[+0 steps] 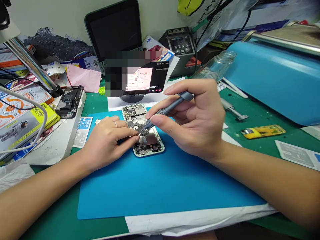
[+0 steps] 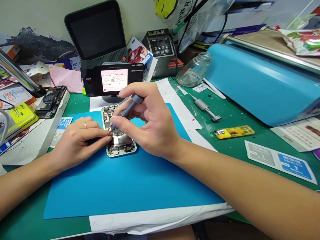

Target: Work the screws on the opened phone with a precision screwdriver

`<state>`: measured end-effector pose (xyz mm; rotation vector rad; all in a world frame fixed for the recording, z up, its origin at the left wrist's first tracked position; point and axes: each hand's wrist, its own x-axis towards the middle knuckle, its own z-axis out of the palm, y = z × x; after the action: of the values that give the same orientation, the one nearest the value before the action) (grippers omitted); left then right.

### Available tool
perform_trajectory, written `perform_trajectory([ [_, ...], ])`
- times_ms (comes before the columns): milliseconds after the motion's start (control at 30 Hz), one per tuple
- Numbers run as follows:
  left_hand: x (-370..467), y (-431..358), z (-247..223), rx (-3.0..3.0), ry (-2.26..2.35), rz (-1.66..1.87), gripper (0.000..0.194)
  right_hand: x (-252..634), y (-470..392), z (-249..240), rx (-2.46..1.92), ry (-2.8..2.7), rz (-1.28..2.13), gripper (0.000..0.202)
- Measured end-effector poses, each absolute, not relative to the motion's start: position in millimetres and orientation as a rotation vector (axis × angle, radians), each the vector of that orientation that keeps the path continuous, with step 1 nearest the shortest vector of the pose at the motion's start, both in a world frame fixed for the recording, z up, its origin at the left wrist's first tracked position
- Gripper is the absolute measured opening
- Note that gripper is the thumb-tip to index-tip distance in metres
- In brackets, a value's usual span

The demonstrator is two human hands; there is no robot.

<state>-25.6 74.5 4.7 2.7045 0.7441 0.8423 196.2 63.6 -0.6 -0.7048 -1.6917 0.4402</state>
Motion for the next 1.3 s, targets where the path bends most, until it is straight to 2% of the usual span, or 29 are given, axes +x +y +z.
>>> perform_trajectory([
  [300,-24.2,74.4,4.8,2.712,0.722,0.870,0.019,196.9,65.0,-0.3,-0.701,-1.690,0.467,0.034],
  [667,-26.4,75.0,2.6,2.709,0.750,0.864,0.016,199.9,63.8,2.2,-0.722,-1.720,0.690,0.036],
  [1200,-26.2,72.6,2.8,2.661,0.820,0.888,0.010,198.8,65.0,1.0,-0.722,-1.741,0.603,0.037],
  [1300,-25.9,71.1,5.6,2.630,0.858,0.867,0.014,198.7,65.7,0.1,-0.716,-1.748,0.587,0.039],
])
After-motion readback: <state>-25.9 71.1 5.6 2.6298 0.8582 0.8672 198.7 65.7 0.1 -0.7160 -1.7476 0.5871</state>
